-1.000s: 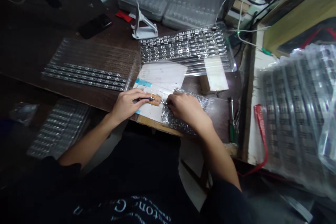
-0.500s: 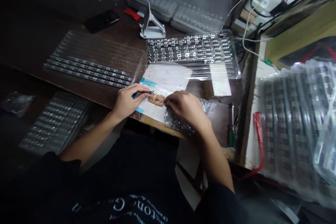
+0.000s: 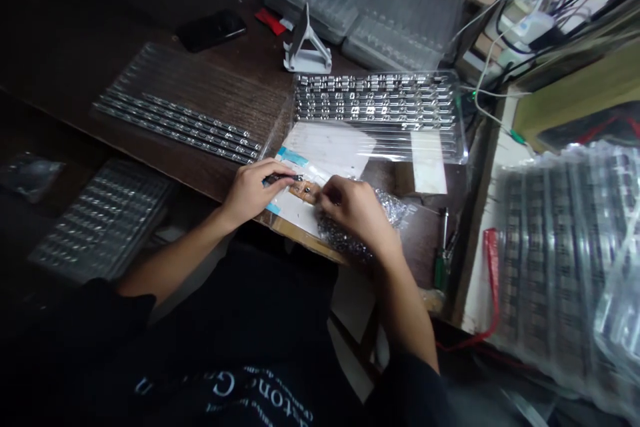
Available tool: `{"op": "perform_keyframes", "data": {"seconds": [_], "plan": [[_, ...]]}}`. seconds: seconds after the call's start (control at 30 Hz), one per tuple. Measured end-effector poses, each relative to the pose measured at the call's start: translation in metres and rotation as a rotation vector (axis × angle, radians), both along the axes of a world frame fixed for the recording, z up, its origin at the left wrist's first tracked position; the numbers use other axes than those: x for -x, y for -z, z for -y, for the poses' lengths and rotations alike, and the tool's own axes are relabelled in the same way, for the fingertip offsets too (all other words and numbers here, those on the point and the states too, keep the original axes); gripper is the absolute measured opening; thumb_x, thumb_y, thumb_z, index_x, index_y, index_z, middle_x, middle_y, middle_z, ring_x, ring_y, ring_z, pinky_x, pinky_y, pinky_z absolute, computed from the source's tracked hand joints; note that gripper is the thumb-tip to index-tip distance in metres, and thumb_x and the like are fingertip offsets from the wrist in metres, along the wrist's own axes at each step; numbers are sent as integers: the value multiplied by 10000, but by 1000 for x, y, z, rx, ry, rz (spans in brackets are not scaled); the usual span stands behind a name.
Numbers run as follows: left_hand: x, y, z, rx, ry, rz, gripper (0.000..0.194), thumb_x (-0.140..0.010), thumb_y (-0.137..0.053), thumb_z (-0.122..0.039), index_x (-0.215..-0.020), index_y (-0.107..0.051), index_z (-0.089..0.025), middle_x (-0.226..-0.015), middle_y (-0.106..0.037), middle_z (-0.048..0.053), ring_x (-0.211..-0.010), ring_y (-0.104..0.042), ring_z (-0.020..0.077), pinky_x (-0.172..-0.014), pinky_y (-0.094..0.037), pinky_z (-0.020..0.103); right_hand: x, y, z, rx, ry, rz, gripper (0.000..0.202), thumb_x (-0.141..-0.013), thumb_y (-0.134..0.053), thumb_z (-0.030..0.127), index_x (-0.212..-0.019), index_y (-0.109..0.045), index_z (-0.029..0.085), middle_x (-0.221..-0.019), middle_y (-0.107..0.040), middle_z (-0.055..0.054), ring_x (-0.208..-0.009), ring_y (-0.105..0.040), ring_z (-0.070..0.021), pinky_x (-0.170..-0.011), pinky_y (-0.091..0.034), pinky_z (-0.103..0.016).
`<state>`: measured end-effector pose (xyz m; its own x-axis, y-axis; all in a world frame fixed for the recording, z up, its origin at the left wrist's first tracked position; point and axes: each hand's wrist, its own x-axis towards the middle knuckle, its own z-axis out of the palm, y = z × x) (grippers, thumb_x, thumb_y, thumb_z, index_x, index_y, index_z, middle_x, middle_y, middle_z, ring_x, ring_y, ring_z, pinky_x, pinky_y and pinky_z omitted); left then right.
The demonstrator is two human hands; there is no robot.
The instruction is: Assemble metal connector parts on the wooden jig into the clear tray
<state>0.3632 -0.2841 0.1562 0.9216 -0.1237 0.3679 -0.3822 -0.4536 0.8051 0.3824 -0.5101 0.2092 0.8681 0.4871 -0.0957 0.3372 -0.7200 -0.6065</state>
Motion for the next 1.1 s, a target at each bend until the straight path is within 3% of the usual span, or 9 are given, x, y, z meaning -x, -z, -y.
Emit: {"op": "perform_keyframes", "data": {"seconds": [0.17,0.27,0.37,0.43,0.57,0.7,0.8,1.1], "plan": [[1,-2,2,-16,-7,9,57,-909,-699,-211,-954,-726,-188,-965,-754,40,-915,-712,167,-844,-559,291,1,22,-15,-91,-85,122,230,-964,-504,167,-1018,-727,185,-1009,-707,-96,-878,-670,-193,-808,-501,-300],[1,-2,2,-46,-25,18,63,-913,-690,-200,-967,-720,-188,-973,-748,38,-927,-705,169,-844,-552,291,8,29,-22,55,-167,211,253,-988,-484,166,-1124,-696,180,-1059,-659,-121,-926,-634,-226,-825,-504,-327],[-1,-3,0,-90,-39,9,82,-911,-686,-175,-985,-718,-185,-987,-746,43,-942,-699,177,-850,-542,300,17,27,-28,255,-230,306,318,-982,-435,93,-1199,-665,131,-1081,-646,-166,-979,-601,-270,-846,-492,-367],[-3,-5,0,-114,-55,9,89,-907,-686,-162,-987,-720,-180,-983,-746,46,-936,-697,181,-850,-538,308,19,23,-31,300,-245,292,330,-973,-423,65,-1184,-672,113,-1067,-653,-176,-971,-601,-272,-835,-489,-369],[-7,-9,10,-125,-73,33,83,-892,-700,-150,-968,-724,-174,-959,-747,48,-917,-699,185,-839,-539,315,11,18,-18,102,-209,146,324,-981,-468,116,-1207,-686,195,-1103,-686,-119,-923,-652,-215,-794,-500,-315],[-8,-7,29,-70,39,30,35,-877,-735,-185,-911,-728,-189,-930,-760,37,-888,-711,175,-813,-548,307,0,13,13,-92,-3,199,278,-984,-509,222,-1163,-721,204,-1111,-722,-102,-975,-687,-222,-858,-513,-336],[-8,-2,40,-74,112,22,29,-865,-750,-189,-868,-723,-199,-891,-763,25,-850,-710,167,-793,-546,307,-5,8,28,-114,94,272,261,-975,-519,263,-1087,-745,196,-1050,-734,-91,-952,-693,-221,-853,-515,-342],[-8,-2,44,-83,122,66,54,-871,-750,-229,-854,-703,-209,-876,-763,10,-839,-711,162,-794,-542,308,1,4,25,-143,52,215,263,-974,-510,272,-1056,-749,200,-1066,-739,-86,-942,-698,-218,-846,-532,-354]]}}
